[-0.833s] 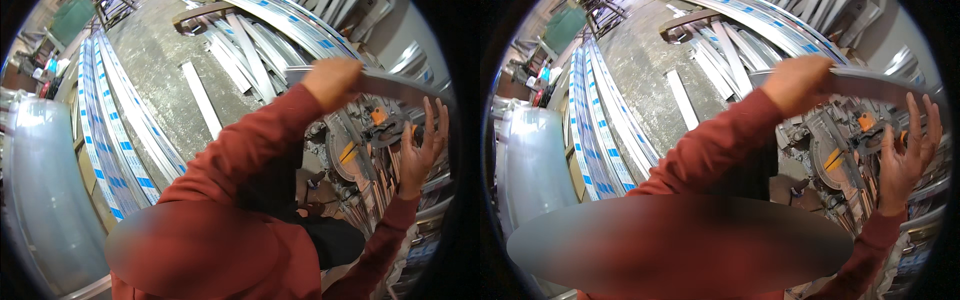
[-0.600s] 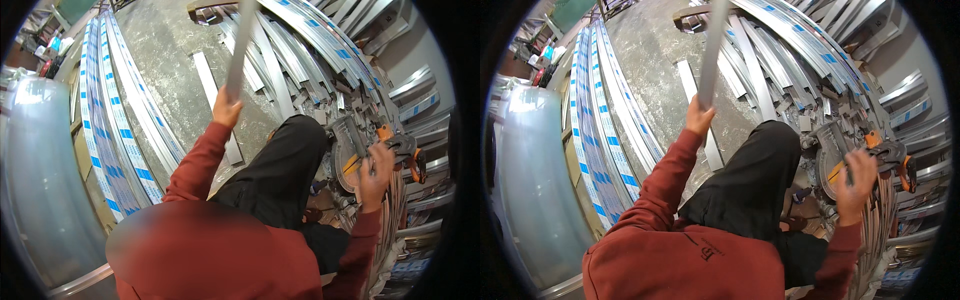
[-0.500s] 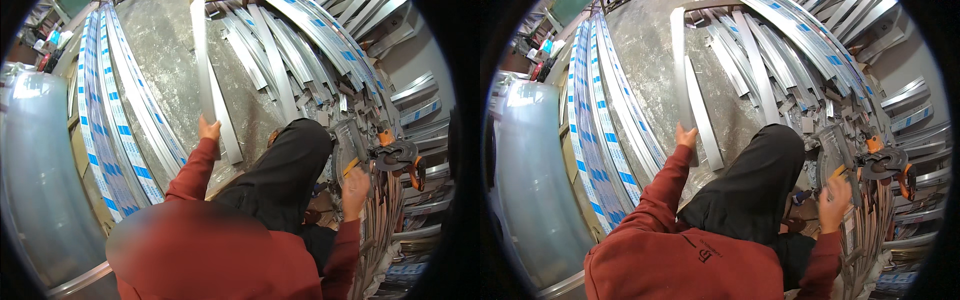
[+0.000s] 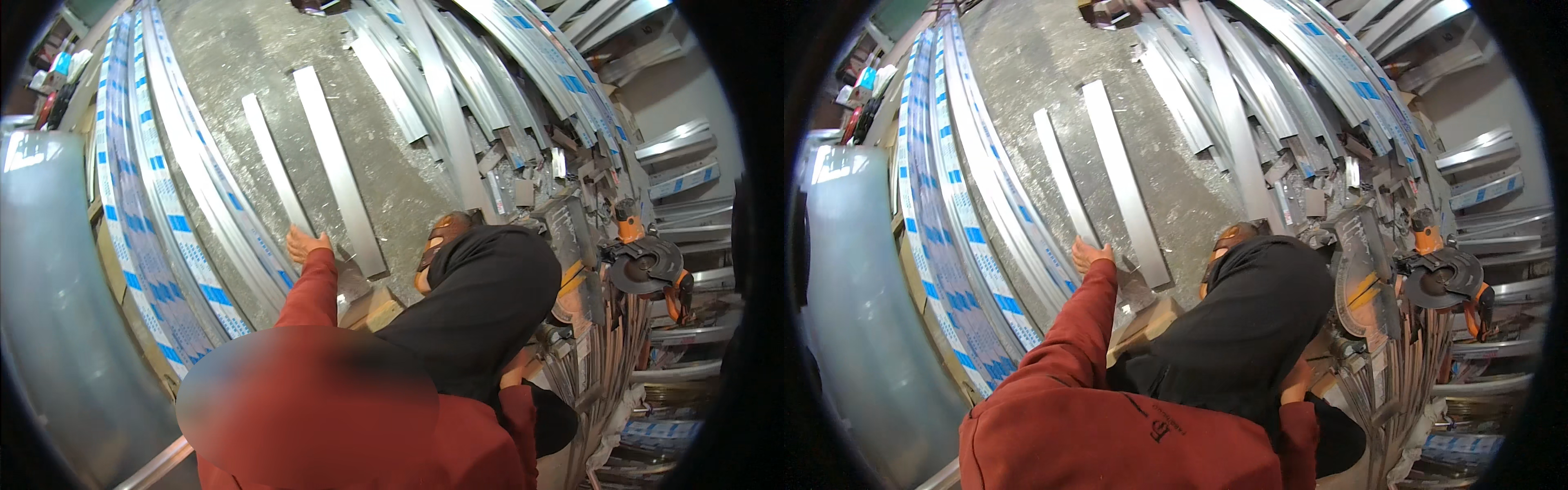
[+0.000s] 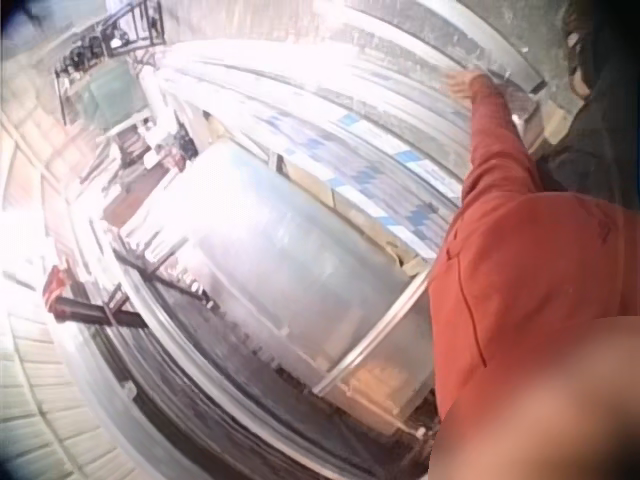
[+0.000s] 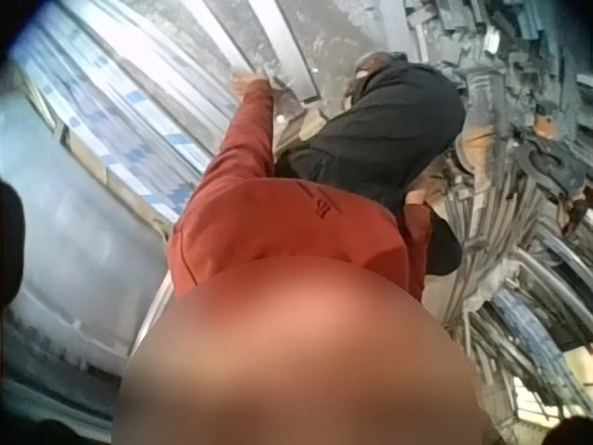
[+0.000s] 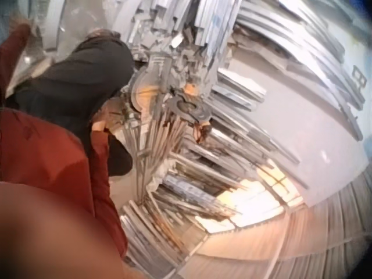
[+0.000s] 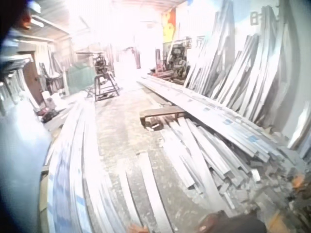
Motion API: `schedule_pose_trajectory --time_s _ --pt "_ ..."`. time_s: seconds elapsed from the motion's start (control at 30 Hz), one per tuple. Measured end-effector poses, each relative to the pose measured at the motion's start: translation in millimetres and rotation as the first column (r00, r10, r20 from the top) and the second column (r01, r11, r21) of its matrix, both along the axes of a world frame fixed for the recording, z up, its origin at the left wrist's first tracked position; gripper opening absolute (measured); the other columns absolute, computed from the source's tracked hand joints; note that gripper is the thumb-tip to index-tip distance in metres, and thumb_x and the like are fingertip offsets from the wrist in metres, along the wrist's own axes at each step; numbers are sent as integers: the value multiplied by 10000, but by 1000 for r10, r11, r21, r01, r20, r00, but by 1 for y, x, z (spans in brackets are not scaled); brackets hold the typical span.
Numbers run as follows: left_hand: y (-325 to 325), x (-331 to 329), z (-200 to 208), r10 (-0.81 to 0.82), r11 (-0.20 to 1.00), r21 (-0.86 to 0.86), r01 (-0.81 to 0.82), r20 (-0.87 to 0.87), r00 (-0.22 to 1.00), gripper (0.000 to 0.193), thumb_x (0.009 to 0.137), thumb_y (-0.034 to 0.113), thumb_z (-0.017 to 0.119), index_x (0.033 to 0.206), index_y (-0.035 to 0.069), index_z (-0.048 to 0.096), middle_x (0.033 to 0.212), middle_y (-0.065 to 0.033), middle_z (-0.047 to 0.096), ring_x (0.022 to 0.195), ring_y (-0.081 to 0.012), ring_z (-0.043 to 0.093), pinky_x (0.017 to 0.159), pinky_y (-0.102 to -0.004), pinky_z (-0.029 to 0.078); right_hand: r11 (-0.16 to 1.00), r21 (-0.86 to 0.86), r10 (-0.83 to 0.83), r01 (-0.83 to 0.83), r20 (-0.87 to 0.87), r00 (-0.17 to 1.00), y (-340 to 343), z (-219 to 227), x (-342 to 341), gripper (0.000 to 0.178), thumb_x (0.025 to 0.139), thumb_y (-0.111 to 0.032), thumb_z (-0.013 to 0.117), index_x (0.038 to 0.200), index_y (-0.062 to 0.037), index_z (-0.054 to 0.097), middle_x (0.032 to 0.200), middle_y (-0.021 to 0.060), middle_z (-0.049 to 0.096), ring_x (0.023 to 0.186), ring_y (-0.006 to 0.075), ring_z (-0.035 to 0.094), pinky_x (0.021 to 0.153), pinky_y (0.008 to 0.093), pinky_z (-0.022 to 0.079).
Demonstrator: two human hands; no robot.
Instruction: The person measures aluminum profiles with a tape measure, marks them, and cuts them to length using a miter saw. Cut pieces are placed on the floor among other profiles.
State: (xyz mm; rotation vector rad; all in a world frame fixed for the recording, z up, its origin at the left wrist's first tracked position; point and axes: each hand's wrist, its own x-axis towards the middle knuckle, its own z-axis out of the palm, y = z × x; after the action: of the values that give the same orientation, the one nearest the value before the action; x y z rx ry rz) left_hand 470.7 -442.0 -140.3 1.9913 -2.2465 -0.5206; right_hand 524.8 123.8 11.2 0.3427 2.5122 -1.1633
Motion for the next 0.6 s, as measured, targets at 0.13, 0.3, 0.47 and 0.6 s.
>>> schedule_pose_trajectory --time_s 0.13,0.3,0.47,0.6 --pt "51 -54 5 -201 965 144 219 -127 971 1083 647 344 933 1531 116 350 1523 -164 440 1441 -358 382 1184 -479 337 900 -296 -279 319 170 945 -7 3 13 352 1003 -270 580 1261 -47 666 1213 174 705 1062 263 678 858 393 518" --pt "89 -96 -2 -71 970 239 42 113 991 1099 626 345 931 1527 162 330 1452 -181 482 1371 -365 456 1126 -485 410 839 -312 -381 446 250 890 -10 1 34 365 1004 -282 580 1298 -79 653 1203 184 693 1039 280 673 843 405 520" --pt "67 -95 -9 91 987 130 -99 70 993 1044 629 326 908 1504 167 363 1395 -171 519 1311 -367 504 1092 -492 437 966 77 -256 245 211 943 -5 -24 47 360 1003 -270 577 1315 -105 649 1171 190 690 1006 302 672 827 420 522" --pt "48 -89 -10 87 994 63 -93 103 991 1054 628 388 923 1505 165 383 1445 -162 496 1342 -367 477 1128 -491 398 959 241 -211 148 263 941 8 -70 62 360 1003 -261 574 1329 -126 645 1146 194 688 980 320 672 815 433 523"
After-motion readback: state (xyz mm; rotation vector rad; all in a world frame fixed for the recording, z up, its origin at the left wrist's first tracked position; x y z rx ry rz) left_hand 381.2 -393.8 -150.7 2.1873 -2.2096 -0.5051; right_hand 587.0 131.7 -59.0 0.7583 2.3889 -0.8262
